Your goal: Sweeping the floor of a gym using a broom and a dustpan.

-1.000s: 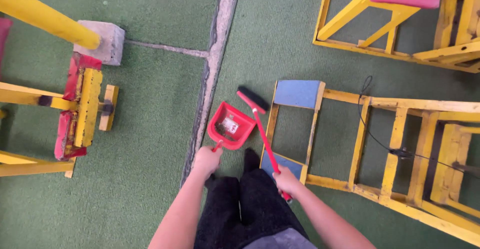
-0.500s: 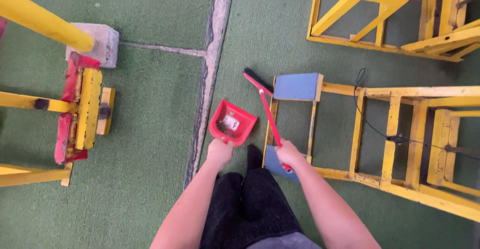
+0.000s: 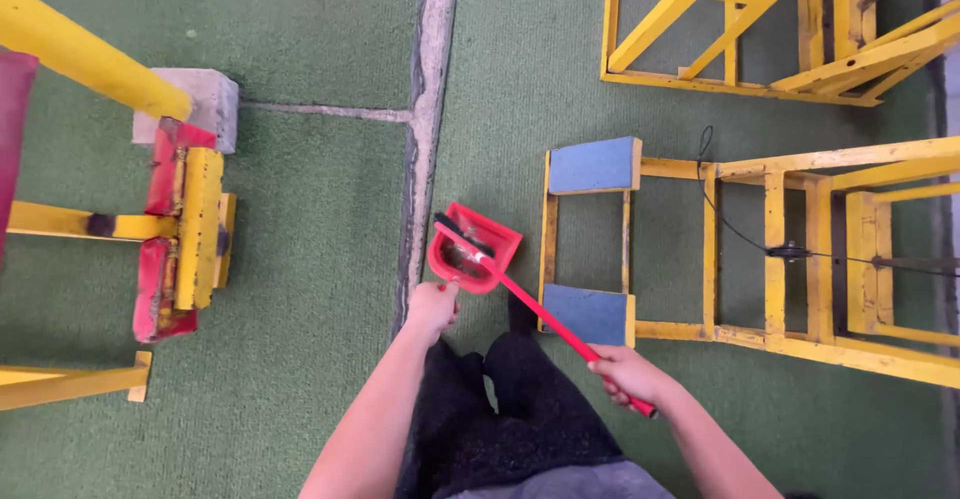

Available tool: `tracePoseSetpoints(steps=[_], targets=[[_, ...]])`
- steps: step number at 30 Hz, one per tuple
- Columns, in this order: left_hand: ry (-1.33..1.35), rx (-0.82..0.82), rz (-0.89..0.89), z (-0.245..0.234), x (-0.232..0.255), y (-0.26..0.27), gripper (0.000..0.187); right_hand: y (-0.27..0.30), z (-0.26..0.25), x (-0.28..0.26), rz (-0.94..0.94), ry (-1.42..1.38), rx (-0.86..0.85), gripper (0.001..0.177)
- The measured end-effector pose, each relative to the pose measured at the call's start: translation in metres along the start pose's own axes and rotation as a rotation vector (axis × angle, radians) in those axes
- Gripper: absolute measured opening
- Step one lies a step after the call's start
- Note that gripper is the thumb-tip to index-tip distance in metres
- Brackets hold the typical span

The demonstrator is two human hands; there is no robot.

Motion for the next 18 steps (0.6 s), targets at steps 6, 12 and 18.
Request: tracePoseSetpoints(steps=[6,12,18], targets=[[0.129,-0.035,0.015,-0.033,-0.021,0.01,0.028,-0.032,0.021,-0.032,-0.163,0.109,0.081,0.053],[0.175,-0.007,-0.028,-0.031,-0.009,0.02,0.023,-0.07,0.0,-0.135,-0.153,-0.021,0.118,0.046],[0.171,0.099,-0.073,-0.012,0.012,0.01,0.033,-0.133,-0.072,-0.244,-0.242,0.038,0.126,0.034]])
Point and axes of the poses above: each hand's wrist, its own y-axis away from the middle knuckle, its own z-axis out of the palm, x = y × z, the point moved 7 cm from there along -y, towards the middle knuckle
